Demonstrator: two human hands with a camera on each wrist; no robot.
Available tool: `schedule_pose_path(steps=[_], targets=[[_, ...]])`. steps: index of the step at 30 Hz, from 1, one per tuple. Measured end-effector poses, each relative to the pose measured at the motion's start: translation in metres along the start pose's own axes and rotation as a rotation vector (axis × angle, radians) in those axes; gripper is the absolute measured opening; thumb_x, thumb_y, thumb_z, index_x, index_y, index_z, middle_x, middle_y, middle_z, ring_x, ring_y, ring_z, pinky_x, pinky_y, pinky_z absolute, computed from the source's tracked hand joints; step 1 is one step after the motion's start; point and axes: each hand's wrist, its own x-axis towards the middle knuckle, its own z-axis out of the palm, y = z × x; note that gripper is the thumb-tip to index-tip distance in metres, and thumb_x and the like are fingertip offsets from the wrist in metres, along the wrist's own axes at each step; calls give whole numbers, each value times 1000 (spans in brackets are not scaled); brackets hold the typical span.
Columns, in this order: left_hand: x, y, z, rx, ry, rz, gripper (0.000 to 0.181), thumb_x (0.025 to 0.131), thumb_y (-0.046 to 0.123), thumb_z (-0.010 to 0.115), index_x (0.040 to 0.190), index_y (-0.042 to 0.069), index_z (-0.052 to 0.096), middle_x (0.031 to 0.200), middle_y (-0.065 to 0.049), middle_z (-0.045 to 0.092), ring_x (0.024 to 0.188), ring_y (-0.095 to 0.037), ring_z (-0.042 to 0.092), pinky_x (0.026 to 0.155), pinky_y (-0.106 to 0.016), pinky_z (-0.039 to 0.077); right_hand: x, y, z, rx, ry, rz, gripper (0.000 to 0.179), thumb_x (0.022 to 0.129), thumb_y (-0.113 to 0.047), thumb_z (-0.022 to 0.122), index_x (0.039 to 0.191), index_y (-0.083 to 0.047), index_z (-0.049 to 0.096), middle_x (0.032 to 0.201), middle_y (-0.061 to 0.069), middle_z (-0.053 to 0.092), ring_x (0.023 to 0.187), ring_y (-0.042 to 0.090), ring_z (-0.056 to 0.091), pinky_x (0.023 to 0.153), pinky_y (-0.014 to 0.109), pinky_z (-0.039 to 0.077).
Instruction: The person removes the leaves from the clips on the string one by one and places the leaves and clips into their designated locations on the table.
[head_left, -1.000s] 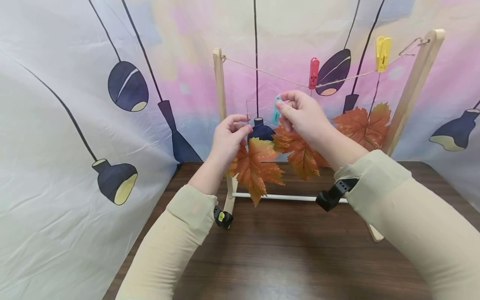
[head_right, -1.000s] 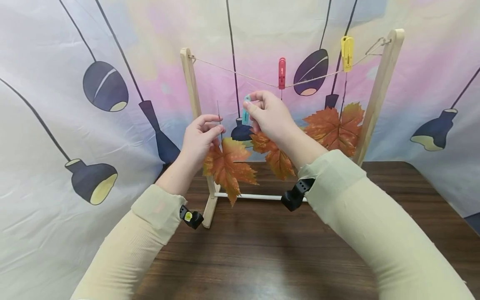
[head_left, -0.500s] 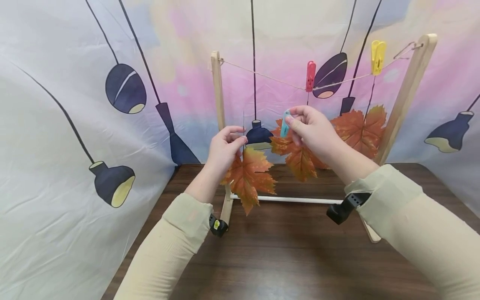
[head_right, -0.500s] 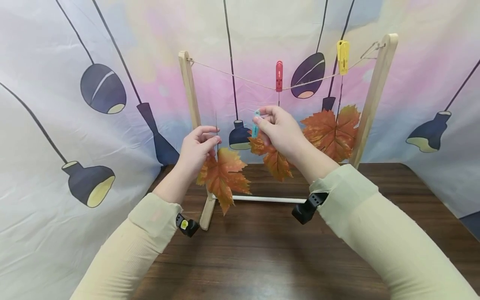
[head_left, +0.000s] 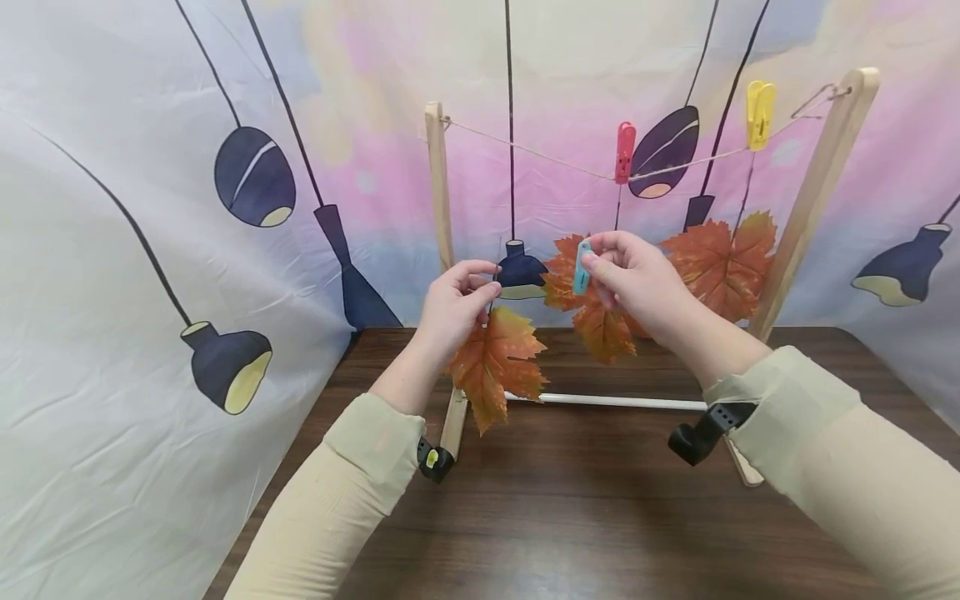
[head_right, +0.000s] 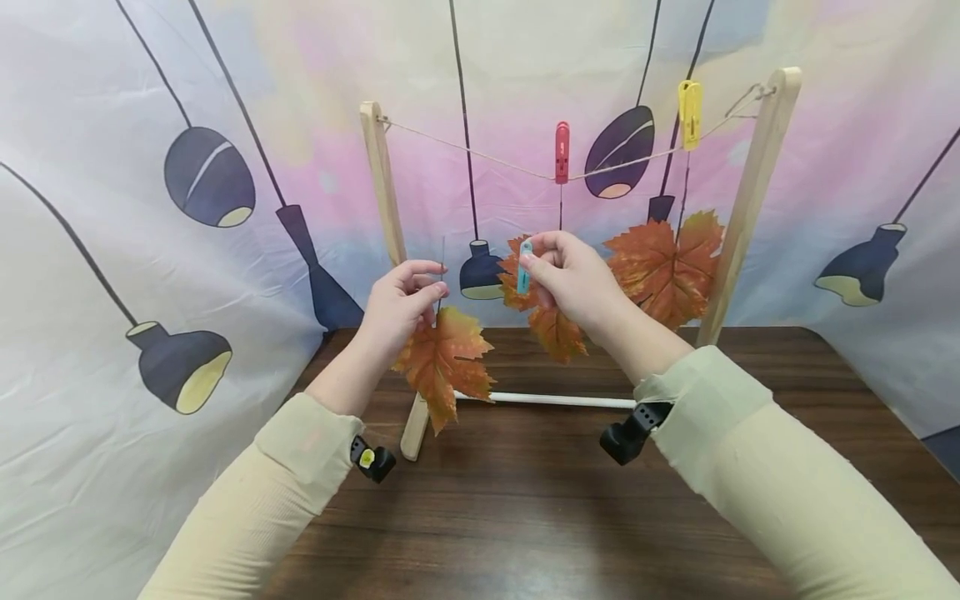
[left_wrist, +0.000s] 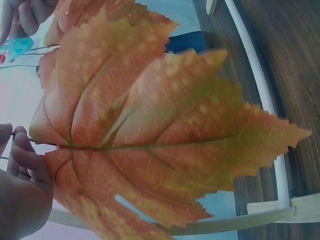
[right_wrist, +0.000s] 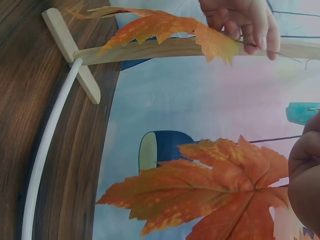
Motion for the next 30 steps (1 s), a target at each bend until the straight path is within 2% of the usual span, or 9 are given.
schedule_pose_path(steps=[7,14,22,26,30], targets=[[-3,-2,1,-2,-4,14,22,91,6,60,112,6,64,83,-6,63,49,-14,44,50,-26,42,-4,2,-3,25,-15,-18,40,98,-27,49,127,-1,43,79,12,51,57,17,46,50,29,38],[-7,-8,-3,27,-28,0,22,92,6,59,113,7,64,83,-6,62,50,-15,42,50,-27,40,-11,9,-1,22,-25,2,38,97,-28,52,124,-3,45,73,8,49,56,18,45,50,32,40],[-13,-17,-11,96,-44,-20,24,90,9,62,114,7,63,77,-7,56,54,-20,44,49,-30,42,-17,22,0,-58,-41,53,41,94,-32,57,125,-7,48,73,9,50,57,21,47,52,36,42],[-18,-24,-14,153,-61,-37,25,91,12,62,116,10,63,77,-6,56,55,-21,46,48,-31,42,-22,26,0,-79,-54,78,44,92,-35,59,126,-8,48,76,11,50,59,20,48,50,34,40],[-25,-33,-18,185,-69,-59,25,91,13,62,116,12,64,76,-6,56,54,-20,45,48,-31,41,-27,30,-3,-54,-47,88,43,92,-30,60,125,-6,47,78,10,49,58,20,47,50,33,41]])
